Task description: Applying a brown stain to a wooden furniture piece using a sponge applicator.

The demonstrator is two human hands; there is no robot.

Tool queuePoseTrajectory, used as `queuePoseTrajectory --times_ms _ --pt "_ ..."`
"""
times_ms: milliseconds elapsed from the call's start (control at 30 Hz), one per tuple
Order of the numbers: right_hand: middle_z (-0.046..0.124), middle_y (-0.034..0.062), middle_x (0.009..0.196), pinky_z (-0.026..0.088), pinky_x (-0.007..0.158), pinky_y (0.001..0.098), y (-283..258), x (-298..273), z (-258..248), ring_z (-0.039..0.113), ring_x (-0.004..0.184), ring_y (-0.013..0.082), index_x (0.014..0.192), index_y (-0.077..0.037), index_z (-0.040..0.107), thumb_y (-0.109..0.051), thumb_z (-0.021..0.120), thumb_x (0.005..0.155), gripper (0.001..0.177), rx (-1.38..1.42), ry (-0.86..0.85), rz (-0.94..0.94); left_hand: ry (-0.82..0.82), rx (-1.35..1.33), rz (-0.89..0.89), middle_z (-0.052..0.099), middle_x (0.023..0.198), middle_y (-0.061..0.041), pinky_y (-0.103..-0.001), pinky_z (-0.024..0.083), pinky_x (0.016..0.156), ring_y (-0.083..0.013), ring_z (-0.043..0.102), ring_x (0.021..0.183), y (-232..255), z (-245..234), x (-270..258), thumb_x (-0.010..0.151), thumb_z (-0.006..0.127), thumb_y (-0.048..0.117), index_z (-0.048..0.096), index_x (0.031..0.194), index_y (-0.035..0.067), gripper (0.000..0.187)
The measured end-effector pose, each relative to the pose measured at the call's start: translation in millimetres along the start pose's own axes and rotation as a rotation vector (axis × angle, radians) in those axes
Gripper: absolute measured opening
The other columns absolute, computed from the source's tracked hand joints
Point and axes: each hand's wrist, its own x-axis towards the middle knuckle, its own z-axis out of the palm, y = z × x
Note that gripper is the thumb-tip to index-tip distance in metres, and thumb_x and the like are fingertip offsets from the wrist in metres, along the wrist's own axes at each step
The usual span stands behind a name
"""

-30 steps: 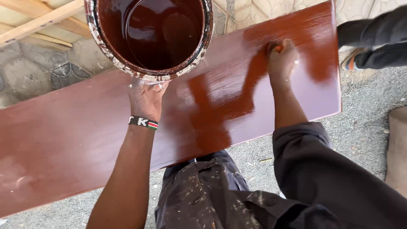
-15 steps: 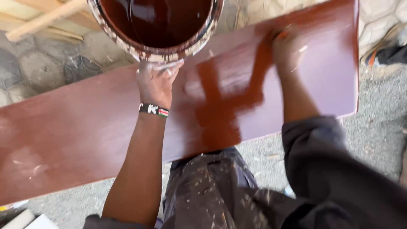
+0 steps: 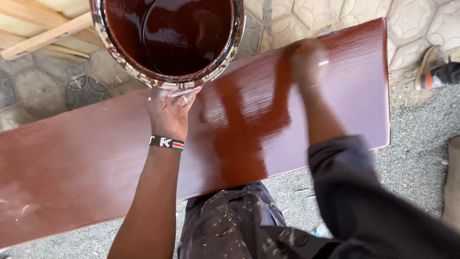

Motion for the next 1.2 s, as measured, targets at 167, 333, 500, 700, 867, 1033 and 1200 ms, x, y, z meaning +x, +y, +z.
queuePoseTrajectory --times_ms 167,333,500,700,867,1033,1200 --pt "0.081 0.0232 0.104 0.065 0.093 0.0581 -127.5 -91.8 32.0 0.083 0.099 0.0423 0.124 -0.007 0.088 -0.013 0.075 0.105 0.025 -0.013 -0.18 -0.113 0.07 -0.002 -0.061 0.084 0.131 -0.006 -0.076 0.04 0.141 -0.0465 0.086 0.126 -27.9 -57.4 28.0 0.096 0.088 0.043 0.081 0.134 0.023 0.043" --pt "0.081 0.0123 0.096 0.065 0.081 0.0521 -213.3 -22.4 -109.5 0.085 0.098 0.0367 0.115 -0.02 0.09 -0.026 0.074 0.103 0.021 0.39 -0.427 0.047 0.118 -0.026 -0.056 0.07 0.096 -0.007 -0.075 0.053 0.133 -0.034 0.067 0.087 3.4 4.3 -10.2 0.085 0.075 0.025 0.076 0.105 0.014 0.023" --pt "0.081 -0.0017 0.085 0.066 0.067 0.0443 -99.2 64.4 -109.7 0.089 0.097 0.0295 0.103 -0.036 0.092 -0.042 0.073 0.1 0.02 0.869 -0.753 0.29 0.041 0.004 -0.062 0.084 0.147 -0.013 -0.078 0.026 0.145 -0.0569 0.079 0.139 -16.1 -56.6 16.4 0.097 0.085 0.049 0.081 0.142 0.027 0.05" --pt "0.079 0.0072 0.086 0.063 0.054 0.038 114.1 131.5 -32.9 0.077 0.072 0.0218 0.099 -0.016 0.078 0.003 0.054 0.107 0.031 0.456 -0.874 0.626 -0.009 -0.11 0.014 0.078 0.105 -0.004 -0.071 0.061 0.128 -0.012 0.048 0.06 21.7 -3.5 -41.3 0.088 0.089 0.021 0.08 0.128 0.006 0.044" --pt "0.083 -0.0003 0.092 0.057 0.065 0.0391 -110.2 120.5 -104.1 0.084 0.085 0.0237 0.105 -0.022 0.089 -0.02 0.076 0.091 0.02 0.475 -0.875 0.91 -0.104 -0.162 0.004 0.088 0.093 -0.001 -0.074 0.021 0.151 -0.024 0.086 0.09 21.1 -51.7 -60.3 0.102 0.081 0.05 0.081 0.135 0.022 0.043" --pt "0.079 0.0029 0.09 0.054 0.07 0.0378 -317.0 112.1 -234.5 0.089 0.091 0.0305 0.1 -0.016 0.092 -0.016 0.069 0.091 0.025 0.499 -0.893 0.986 0.0 -0.171 -0.009 0.077 0.164 0.001 -0.079 0.035 0.145 -0.0363 0.071 0.156 34.6 -145.2 -67.4 0.106 0.078 0.05 0.075 0.159 0.03 0.057" --pt "0.083 -0.0028 0.088 0.06 0.083 0.0403 -342.6 51.6 -307.9 0.09 0.094 0.0261 0.101 -0.03 0.091 -0.027 0.067 0.095 0.025 0.677 -1.051 0.901 -0.006 -0.048 0.051 0.064 0.181 0.001 -0.083 0.036 0.143 -0.0376 0.059 0.17 107.2 -150.7 -127.7 0.11 0.078 0.049 0.063 0.173 0.036 0.066"
